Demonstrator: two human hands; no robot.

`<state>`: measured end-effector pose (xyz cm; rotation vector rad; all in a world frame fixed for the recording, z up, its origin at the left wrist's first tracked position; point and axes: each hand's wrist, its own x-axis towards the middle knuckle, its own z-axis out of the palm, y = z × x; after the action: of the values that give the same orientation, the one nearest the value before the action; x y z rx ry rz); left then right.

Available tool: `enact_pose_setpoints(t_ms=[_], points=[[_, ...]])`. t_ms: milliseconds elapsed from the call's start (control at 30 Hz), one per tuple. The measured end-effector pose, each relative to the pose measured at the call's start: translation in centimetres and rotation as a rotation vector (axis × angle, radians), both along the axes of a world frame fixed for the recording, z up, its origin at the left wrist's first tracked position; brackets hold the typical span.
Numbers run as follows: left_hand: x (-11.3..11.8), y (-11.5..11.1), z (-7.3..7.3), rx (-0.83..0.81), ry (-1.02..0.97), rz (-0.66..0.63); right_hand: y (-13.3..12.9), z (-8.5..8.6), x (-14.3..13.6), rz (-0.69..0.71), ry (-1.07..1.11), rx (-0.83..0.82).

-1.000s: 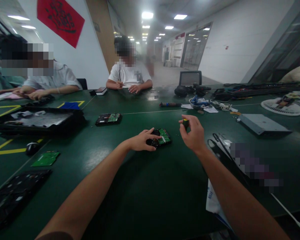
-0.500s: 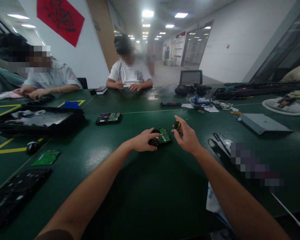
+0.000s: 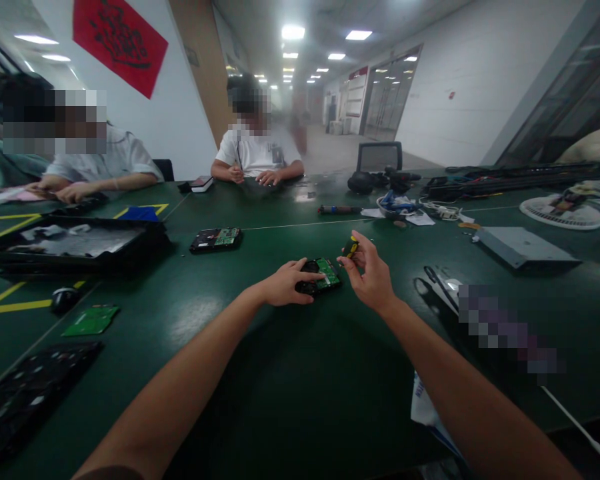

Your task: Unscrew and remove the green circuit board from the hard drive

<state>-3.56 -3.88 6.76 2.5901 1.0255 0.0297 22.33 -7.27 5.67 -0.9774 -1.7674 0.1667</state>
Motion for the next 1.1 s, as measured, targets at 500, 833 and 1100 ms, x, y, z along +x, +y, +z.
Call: enact_pose_setpoints(t_ms=[500,833,1100], points=[[0.1,-0.1,0.2,-0.008,0.0,0.002,0.0,0.1,-0.1,-0.014,0.013,-0.051],[0.1,-0.2,0.2,-0.021,-0.012,0.013,0.0,0.5,-0.7,-0.076,-0.074,0.049],[0.2,-0.2,0.2,-0.015,-0.007,0.014,-0.2,0.9,-1.1,-0.007,-0.103,0.04]])
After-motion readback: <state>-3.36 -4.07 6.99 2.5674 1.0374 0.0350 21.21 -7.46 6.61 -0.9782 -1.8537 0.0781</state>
